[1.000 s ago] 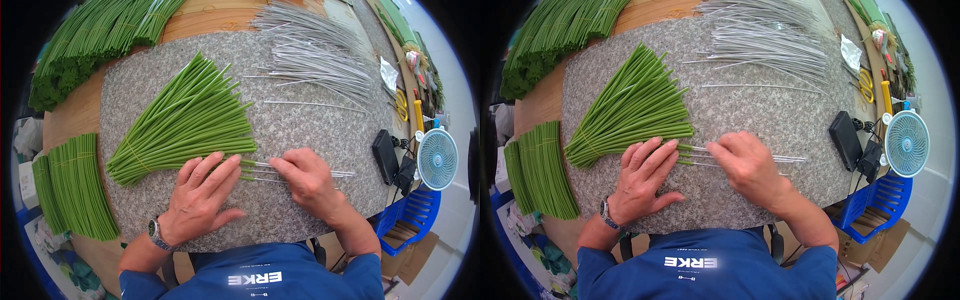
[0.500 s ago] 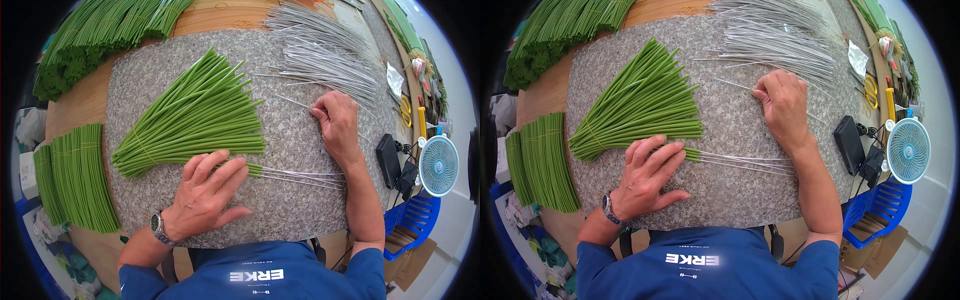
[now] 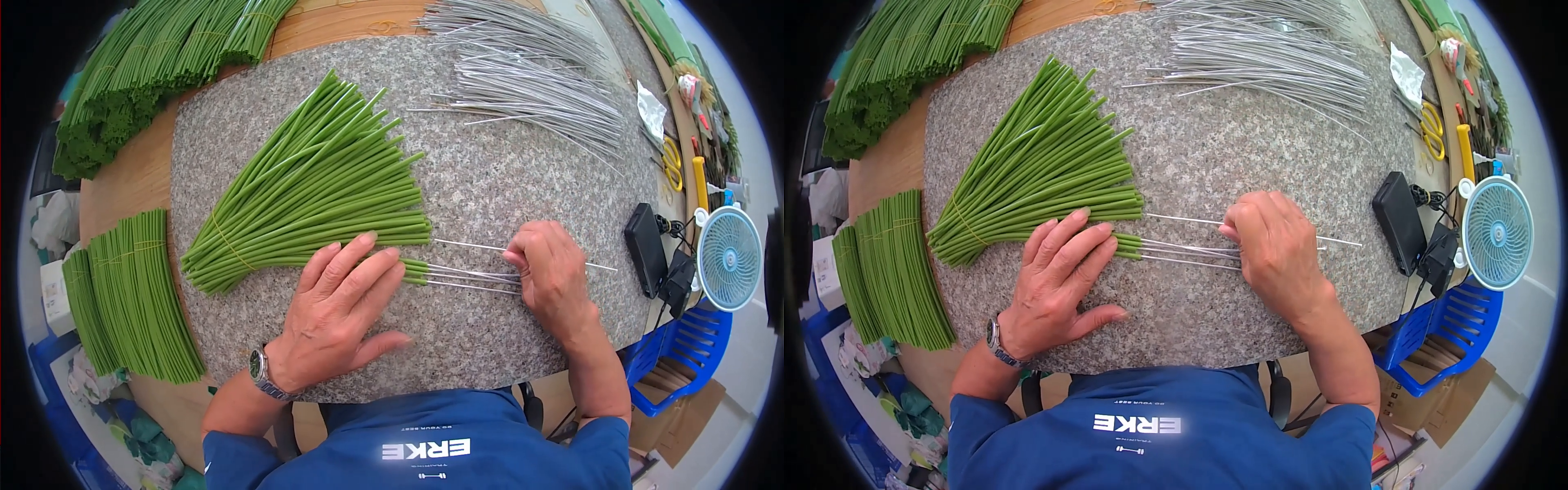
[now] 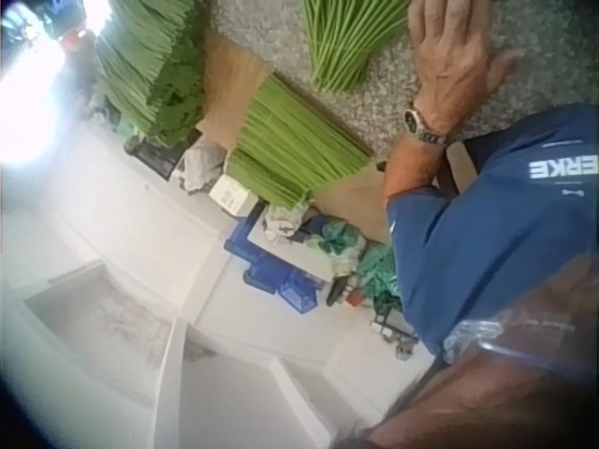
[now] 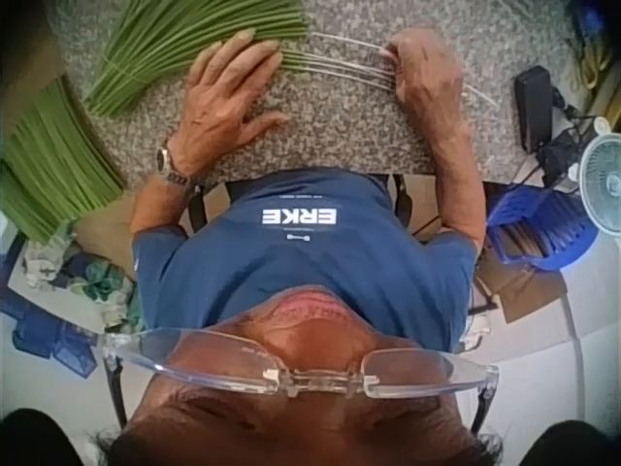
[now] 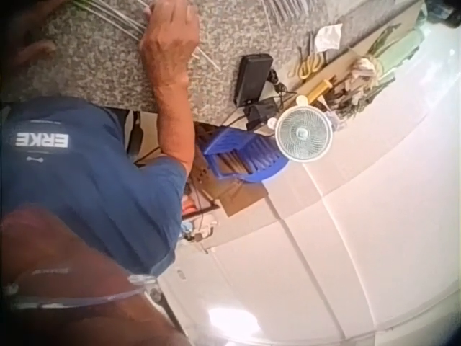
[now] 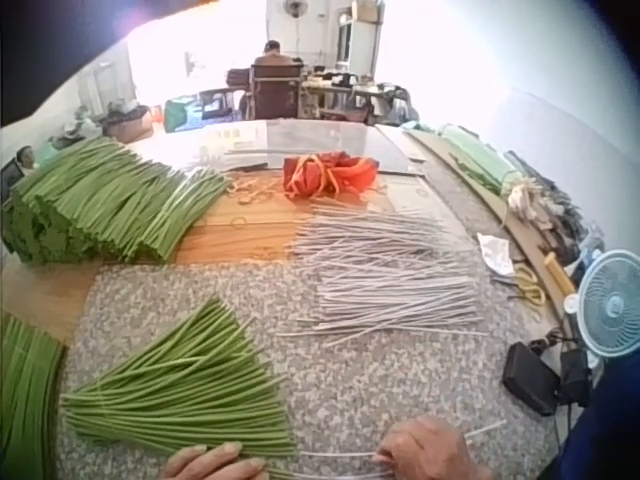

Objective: The person inserts metal rods into green tubes by hand, gathers them into a bundle, and secures them with a rubber band. They then tap the bundle against the table to align the ends before placing it onto a stack.

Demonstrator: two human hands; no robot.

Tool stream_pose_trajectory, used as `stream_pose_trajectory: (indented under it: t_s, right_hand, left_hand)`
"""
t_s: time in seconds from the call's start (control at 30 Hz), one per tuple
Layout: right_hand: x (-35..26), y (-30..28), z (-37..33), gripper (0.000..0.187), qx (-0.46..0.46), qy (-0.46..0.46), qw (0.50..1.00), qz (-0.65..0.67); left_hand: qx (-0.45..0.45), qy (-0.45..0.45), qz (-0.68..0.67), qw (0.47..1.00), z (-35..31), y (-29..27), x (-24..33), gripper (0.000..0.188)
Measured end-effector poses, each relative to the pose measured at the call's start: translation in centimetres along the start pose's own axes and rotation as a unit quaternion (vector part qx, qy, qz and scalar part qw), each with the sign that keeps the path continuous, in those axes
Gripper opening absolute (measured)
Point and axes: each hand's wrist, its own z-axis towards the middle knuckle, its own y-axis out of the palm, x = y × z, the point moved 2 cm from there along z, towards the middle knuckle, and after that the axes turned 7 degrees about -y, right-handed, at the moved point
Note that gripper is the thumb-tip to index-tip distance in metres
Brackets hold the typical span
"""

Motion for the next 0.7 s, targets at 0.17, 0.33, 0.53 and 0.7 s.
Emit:
stream_pose_trajectory:
  t_s: [0.17, 0.33, 0.53, 0.7]
  right_hand:
    - [-0.05, 0.30, -0.06, 0.019, 0.001, -0.005, 1.000, 0.008]
    - [-0.12, 0.24, 0.14, 0.019, 0.001, -0.007, 1.000, 0.008]
    - [-0.10, 0.27, -0.06, 0.019, -0.006, 0.001, 1.000, 0.022]
    - [-0.18, 0.24, 0.15, 0.020, -0.005, -0.005, 1.000, 0.015]
  left_hand:
    - [-0.005, -0.001, -0.001, 1.000, 0.03, 0.00, 0.05, 0.074]
    - [-0.009, 0.001, -0.003, 1.000, -0.04, -0.05, 0.03, 0.075]
    - [-0.015, -0.001, -0.011, 1.000, -0.02, -0.01, 0.03, 0.075]
    - [-0.015, -0.001, -0.015, 1.000, 0.03, -0.06, 0.04, 0.077]
